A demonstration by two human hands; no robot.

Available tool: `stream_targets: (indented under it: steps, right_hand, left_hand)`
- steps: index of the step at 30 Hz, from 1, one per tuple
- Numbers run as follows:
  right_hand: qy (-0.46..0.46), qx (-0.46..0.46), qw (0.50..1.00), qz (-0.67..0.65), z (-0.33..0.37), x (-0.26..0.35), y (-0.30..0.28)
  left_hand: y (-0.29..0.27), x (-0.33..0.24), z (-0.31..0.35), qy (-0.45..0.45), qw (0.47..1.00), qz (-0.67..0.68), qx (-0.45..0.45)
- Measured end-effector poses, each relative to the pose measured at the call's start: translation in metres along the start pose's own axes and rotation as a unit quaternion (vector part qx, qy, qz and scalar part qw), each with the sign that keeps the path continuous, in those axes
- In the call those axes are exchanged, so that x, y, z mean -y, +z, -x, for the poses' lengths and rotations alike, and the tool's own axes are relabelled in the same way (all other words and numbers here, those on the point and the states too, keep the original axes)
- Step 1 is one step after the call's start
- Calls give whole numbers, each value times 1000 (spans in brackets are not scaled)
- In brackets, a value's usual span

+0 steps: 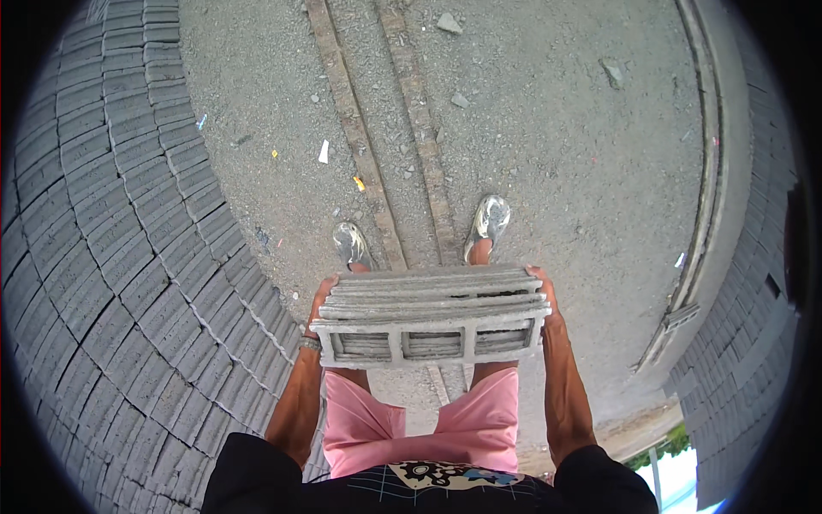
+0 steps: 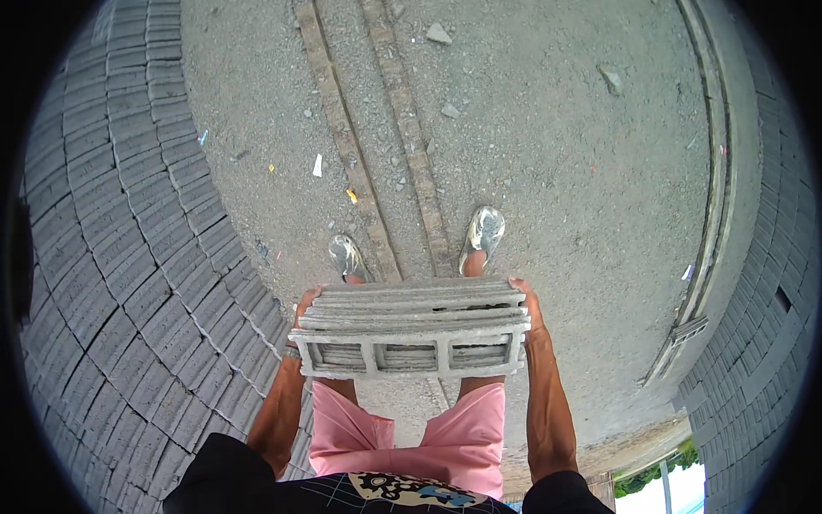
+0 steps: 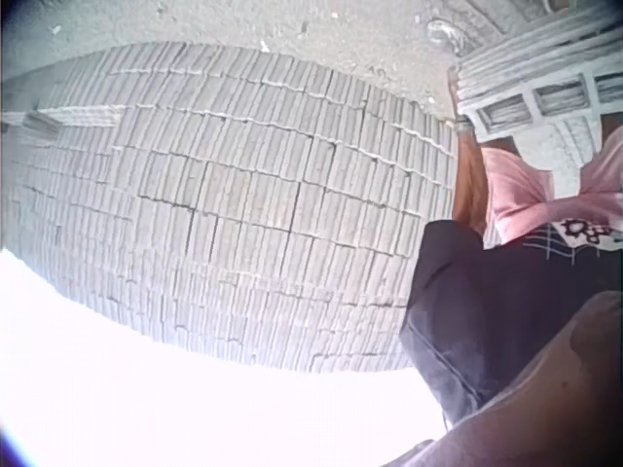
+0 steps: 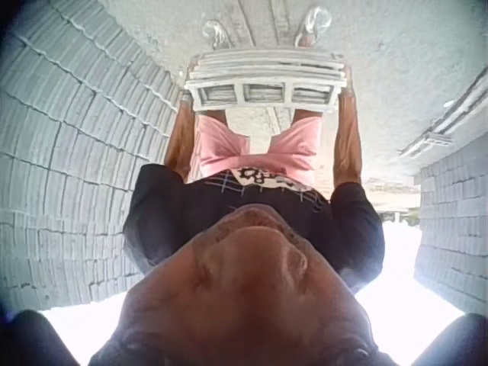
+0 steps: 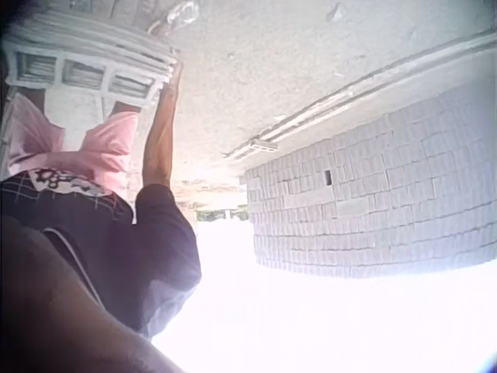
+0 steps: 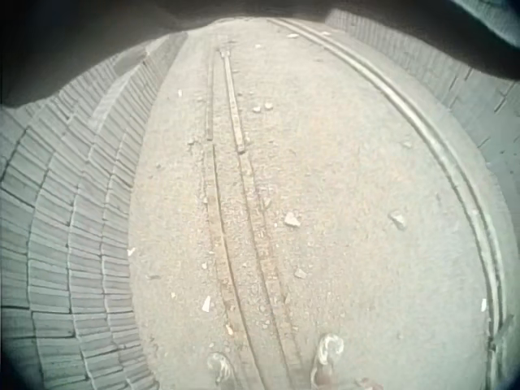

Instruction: The person carries concrete hollow blocks across the work area and stacks them onto a pile of blocks by hand.

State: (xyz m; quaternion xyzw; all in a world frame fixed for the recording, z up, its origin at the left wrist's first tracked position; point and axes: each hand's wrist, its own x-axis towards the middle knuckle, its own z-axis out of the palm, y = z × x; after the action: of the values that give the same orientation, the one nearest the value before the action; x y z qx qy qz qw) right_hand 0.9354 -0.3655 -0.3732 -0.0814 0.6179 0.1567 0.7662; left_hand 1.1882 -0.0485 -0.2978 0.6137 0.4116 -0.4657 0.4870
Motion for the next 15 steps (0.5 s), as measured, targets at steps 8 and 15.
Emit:
stream_targets:
  steps: [8, 15]
  right_hand:
    - [-81, 65, 994, -13, 268, 62, -11]
    - [-164, 62, 984, -31, 357, 139, -38]
  left_hand:
    - [54, -28, 207, 162, 971, -156, 75]
    - [177, -99, 255, 35, 988, -2, 150]
